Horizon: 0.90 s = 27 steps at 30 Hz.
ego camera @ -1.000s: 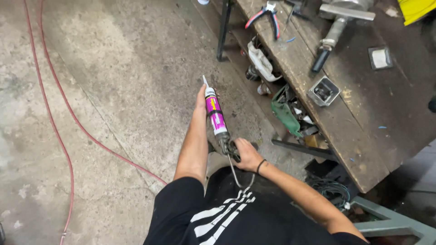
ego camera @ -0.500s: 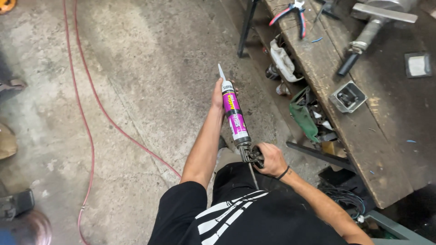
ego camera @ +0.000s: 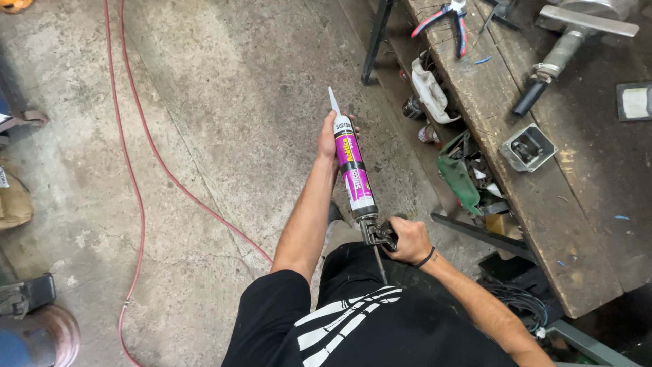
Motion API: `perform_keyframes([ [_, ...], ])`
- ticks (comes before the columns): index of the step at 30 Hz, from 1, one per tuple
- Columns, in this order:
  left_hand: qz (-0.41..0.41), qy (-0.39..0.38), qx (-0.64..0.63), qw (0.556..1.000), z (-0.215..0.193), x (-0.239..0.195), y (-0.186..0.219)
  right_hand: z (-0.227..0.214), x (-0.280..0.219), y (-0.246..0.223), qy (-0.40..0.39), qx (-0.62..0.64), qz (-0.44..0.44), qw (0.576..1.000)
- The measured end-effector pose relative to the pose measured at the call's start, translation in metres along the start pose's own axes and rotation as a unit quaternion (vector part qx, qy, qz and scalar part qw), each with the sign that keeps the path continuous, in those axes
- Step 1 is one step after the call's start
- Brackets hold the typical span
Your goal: Inspecting and cleaning motor parts and preparing a caulking gun for assembly
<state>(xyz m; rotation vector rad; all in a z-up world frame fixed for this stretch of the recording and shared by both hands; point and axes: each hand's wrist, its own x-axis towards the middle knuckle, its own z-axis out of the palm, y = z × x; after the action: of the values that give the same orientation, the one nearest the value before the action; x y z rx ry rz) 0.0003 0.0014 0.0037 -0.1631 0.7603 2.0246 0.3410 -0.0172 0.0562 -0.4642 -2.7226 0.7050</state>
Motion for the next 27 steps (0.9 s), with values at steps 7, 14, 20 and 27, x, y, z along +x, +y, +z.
perform_keyframes([
  [7, 0.012, -0.023, -0.003, 1.0, -0.007, 0.007, 0.001, -0.007, 0.01, -0.006, -0.001, -0.001, -0.013, 1.0],
  [14, 0.011, -0.001, -0.026, 1.0, -0.018, 0.01, 0.017, -0.023, 0.035, -0.034, -0.058, 0.105, 0.025, 0.992],
  [20, 0.006, 0.016, -0.018, 1.0, -0.034, 0.012, 0.021, 0.01, 0.032, -0.018, -0.009, 0.082, 0.01, 0.997],
  [27, 0.014, 0.023, -0.026, 0.999, -0.054, 0.022, 0.049, 0.025, 0.048, -0.02, 0.022, -0.01, -0.011, 1.0],
])
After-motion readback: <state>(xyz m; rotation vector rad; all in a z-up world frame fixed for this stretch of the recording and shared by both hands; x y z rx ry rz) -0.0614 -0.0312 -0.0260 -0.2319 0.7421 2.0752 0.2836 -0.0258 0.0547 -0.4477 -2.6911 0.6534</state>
